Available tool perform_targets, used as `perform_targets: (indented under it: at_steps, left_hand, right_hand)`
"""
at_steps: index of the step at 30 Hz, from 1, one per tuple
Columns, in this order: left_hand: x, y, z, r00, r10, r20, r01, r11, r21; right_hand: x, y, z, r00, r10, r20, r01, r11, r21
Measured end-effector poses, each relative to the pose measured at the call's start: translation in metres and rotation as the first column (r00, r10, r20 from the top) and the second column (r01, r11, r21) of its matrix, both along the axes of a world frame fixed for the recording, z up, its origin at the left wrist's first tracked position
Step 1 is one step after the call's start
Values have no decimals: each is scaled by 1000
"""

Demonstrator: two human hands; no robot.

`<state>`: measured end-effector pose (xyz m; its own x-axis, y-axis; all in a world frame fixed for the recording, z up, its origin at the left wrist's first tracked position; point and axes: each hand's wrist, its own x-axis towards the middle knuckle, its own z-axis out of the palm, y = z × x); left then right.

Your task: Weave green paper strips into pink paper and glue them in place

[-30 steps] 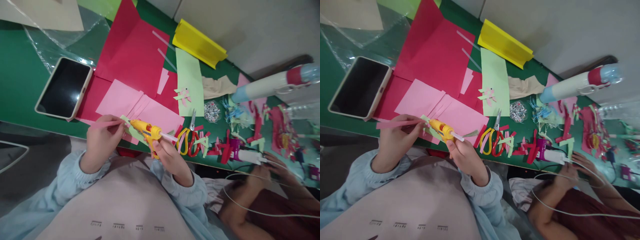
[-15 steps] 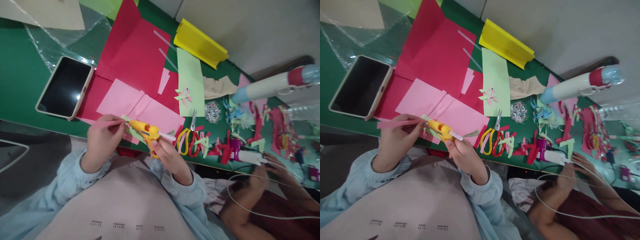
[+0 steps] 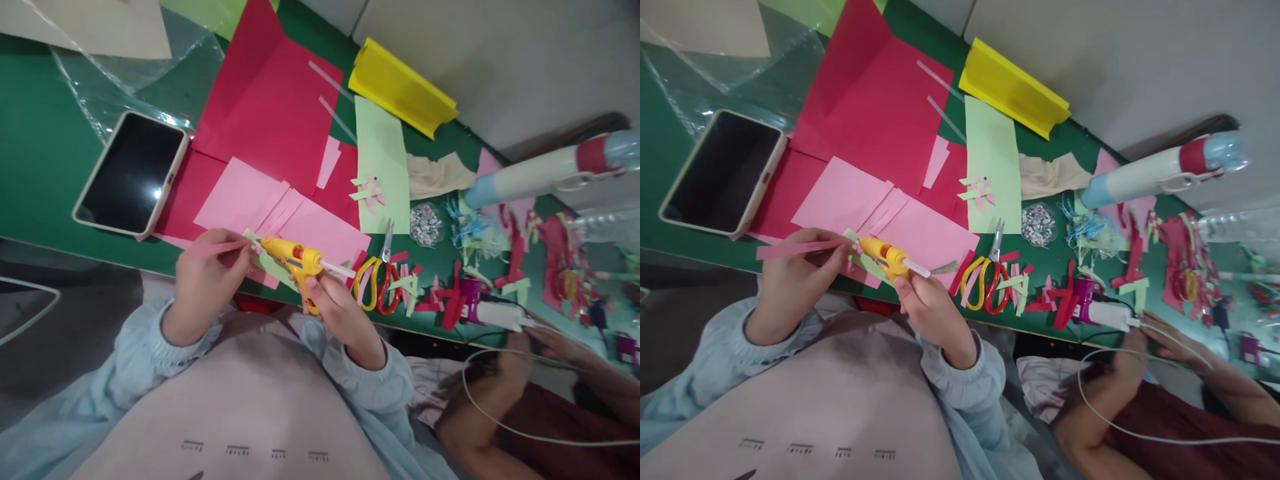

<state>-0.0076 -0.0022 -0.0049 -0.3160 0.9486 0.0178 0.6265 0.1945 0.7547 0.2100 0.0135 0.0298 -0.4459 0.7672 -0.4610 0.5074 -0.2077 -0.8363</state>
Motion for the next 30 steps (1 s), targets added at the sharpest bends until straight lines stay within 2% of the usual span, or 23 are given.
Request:
perform_targets:
  at_steps: [23, 30]
  left_hand:
    - [1, 0, 1, 1000, -6, -10, 5, 1000, -5]
    - [1, 0, 1, 1000, 11, 12, -11, 1000, -5]
  right_hand:
    - [0, 0, 1, 1000, -2, -27, 3, 1000, 22]
    - [3, -1, 6, 994, -85, -65, 82, 996, -42]
